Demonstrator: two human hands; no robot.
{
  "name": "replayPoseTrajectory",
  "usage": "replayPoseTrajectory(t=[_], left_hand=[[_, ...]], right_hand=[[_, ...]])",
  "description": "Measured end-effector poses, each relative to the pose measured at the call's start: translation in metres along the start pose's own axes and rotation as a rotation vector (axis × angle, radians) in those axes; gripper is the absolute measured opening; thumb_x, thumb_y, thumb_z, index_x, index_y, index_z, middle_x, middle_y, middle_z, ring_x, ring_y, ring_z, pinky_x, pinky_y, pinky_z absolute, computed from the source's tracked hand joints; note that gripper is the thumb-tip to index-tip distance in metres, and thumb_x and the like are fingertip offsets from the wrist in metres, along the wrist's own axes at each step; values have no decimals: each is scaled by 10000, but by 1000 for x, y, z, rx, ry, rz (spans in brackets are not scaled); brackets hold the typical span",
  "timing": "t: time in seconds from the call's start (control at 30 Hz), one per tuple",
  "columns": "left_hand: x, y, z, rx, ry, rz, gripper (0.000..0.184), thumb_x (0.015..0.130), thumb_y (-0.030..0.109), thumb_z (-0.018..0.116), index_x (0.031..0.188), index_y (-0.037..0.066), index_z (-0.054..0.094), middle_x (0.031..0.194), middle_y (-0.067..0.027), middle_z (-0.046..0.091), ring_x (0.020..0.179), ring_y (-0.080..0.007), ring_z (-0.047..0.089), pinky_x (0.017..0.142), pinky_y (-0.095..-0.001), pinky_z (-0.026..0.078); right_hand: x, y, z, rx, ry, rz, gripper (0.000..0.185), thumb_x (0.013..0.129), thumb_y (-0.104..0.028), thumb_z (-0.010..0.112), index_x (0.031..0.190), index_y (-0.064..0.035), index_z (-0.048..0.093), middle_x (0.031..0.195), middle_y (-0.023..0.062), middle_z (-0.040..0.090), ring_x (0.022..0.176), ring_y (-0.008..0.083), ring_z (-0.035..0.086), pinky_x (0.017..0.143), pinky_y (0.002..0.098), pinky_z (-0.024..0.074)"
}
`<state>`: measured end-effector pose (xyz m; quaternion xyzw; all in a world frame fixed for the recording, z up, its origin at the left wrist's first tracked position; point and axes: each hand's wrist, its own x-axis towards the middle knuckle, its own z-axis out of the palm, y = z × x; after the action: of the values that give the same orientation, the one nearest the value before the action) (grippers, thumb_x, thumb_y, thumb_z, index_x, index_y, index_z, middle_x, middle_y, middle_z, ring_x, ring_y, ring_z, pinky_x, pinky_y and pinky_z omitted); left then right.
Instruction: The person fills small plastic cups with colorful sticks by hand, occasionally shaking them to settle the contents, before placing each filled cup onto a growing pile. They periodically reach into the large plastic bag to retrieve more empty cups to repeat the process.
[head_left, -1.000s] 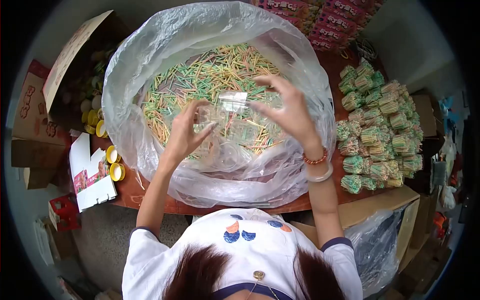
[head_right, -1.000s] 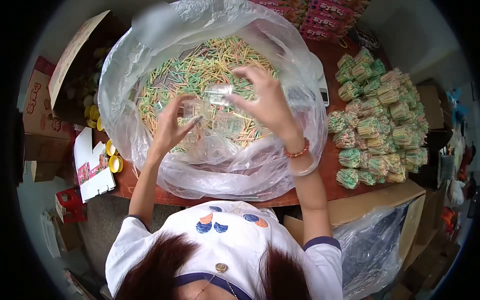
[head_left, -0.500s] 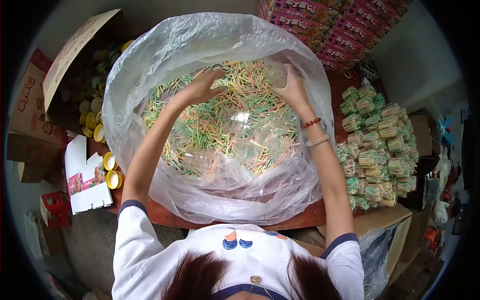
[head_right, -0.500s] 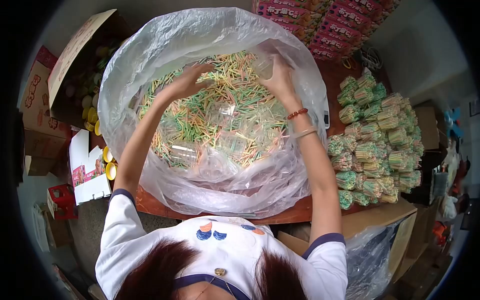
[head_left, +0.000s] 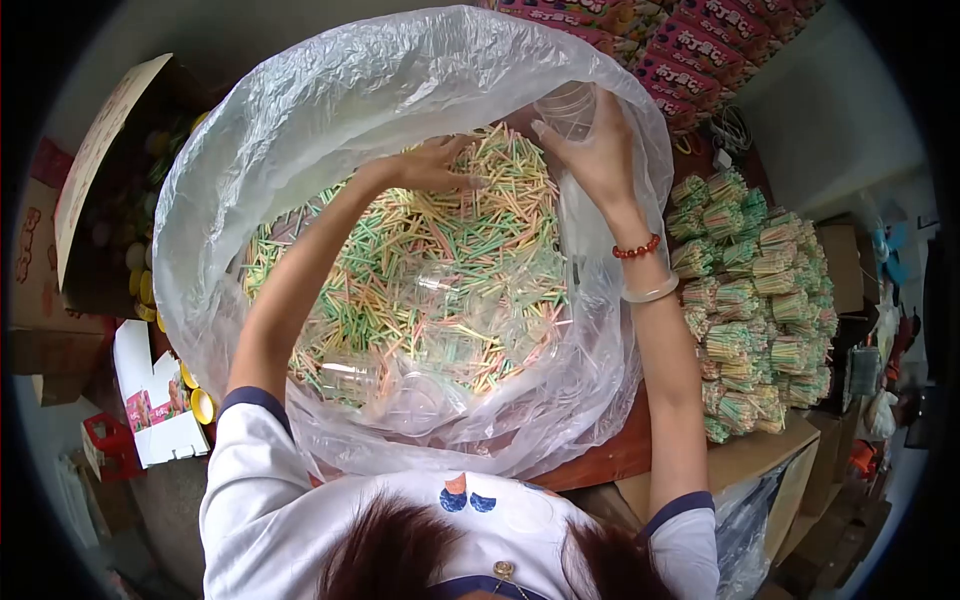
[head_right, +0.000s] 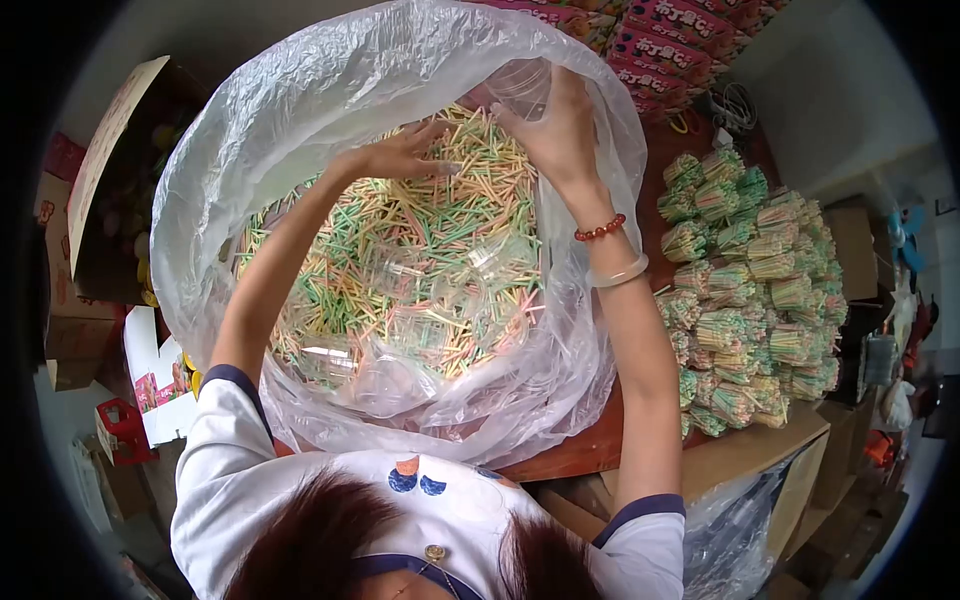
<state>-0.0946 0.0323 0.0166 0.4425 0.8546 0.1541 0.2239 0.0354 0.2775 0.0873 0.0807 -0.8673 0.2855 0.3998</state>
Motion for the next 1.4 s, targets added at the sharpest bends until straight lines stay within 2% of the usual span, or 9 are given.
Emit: replayPoseTrajectory(t=[0.23, 0.5, 0.67, 0.73, 0.77, 0.97, 1.27, 1.37, 1.4], left_hand=[[11, 9, 11, 213, 38, 322, 1442, 658, 414, 974, 1720, 170, 30, 1725, -258, 228, 1601, -432, 220, 1323, -512, 247], [43, 59, 33, 315, 131, 199, 999, 687, 269, 860, 1505, -93, 415, 1457, -295, 553, 1357, -433, 530, 1186, -503, 434], [-12, 78, 25, 75, 158, -21, 677, 741, 286, 893, 1346, 91, 660, 1127, -237, 737, 1124, -398, 687, 1007, -505, 524], [-28, 71, 29, -190, 611, 163, 533, 838, 404, 871, 1236, 78, 735, 1002, -178, 774, 942, -350, 741, 861, -481, 569], [-29, 64, 22, -351, 344, -107, 597, 904, 500, 815, 1337, 105, 702, 1128, -152, 775, 1008, -274, 731, 900, -442, 551], [-51, 125, -9, -1382, 526, -115, 484, 1089, 360, 641, 1448, 57, 527, 1413, -106, 589, 1278, -177, 517, 1078, -368, 395], [-44, 102, 8, -1103, 326, 155, 668, 1024, 510, 688, 1495, 51, 574, 1414, -111, 650, 1292, -202, 587, 1141, -384, 433], [-68, 61, -4, -737, 357, 108, 846, 1010, 693, 549, 1605, 97, 467, 1590, -236, 497, 1537, -340, 404, 1296, -517, 272], [-83, 56, -16, -576, 200, 57, 949, 921, 546, 738, 1675, 148, 322, 1694, -223, 346, 1608, -374, 256, 1325, -614, 136]], right_hand=[[-18, 6, -6, 17, -44, 83, 694, 795, -239, 923, 1347, 16, 589, 1290, 226, 695, 1179, 368, 693, 1004, 432, 540], [-63, 5, -8, 455, -126, 462, 616, 919, -94, 833, 1433, -14, 501, 1314, 99, 674, 1178, 206, 676, 1047, 358, 539], [-110, -17, -5, 861, -174, 717, 534, 1009, -104, 712, 1477, -24, 468, 1417, 101, 587, 1280, 190, 589, 1096, 339, 473], [-118, -30, -5, 873, -168, 673, 548, 1014, -122, 705, 1493, -23, 456, 1438, 102, 571, 1312, 193, 565, 1119, 348, 449], [-117, -38, -4, 865, -114, 643, 592, 936, -87, 792, 1441, -26, 488, 1341, 79, 620, 1251, 180, 580, 1110, 340, 450], [-127, -18, 28, 704, -258, 642, 713, 772, -158, 932, 1352, -25, 539, 1340, 104, 665, 1281, 193, 605, 1091, 355, 475], [-97, -38, 40, 822, -259, 486, 763, 743, -70, 925, 1395, -13, 532, 1314, 98, 676, 1190, 193, 650, 1026, 349, 532], [-93, -13, 32, 819, -269, 590, 702, 774, -2, 865, 1393, -26, 535, 1271, 71, 680, 1133, 157, 651, 980, 322, 547], [-92, -2, 25, 915, -309, 628, 668, 760, -10, 872, 1342, -26, 543, 1187, 61, 692, 1073, 143, 663, 925, 297, 556]])
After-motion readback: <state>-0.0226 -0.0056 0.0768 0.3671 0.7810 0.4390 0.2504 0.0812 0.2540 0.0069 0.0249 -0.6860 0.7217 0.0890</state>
